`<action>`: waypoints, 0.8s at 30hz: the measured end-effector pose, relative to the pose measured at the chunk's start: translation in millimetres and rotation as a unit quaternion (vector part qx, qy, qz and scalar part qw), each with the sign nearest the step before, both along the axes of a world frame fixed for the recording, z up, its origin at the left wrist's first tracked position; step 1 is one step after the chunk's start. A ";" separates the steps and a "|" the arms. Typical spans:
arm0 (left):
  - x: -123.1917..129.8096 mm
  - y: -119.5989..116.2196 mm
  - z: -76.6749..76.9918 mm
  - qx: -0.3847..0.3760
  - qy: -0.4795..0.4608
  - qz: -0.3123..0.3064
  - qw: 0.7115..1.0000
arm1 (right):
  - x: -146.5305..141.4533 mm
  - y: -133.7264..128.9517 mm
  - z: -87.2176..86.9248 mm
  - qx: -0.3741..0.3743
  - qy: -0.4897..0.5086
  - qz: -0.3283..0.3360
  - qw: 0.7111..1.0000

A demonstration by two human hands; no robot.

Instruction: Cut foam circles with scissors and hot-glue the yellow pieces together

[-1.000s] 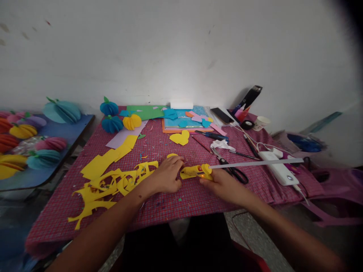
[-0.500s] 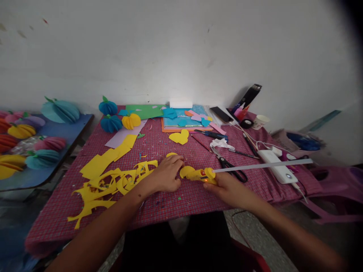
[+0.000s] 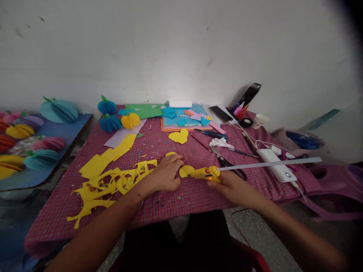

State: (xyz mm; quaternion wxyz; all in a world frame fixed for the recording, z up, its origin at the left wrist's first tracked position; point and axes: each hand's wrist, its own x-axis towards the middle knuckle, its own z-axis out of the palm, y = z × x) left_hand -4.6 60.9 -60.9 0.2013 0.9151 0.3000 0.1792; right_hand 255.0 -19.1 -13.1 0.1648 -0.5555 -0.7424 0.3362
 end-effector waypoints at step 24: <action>-9.1 1.2 15.1 0.022 -0.037 0.020 0.999 | 40.3 -17.1 -21.6 -0.074 0.211 -0.222 0.949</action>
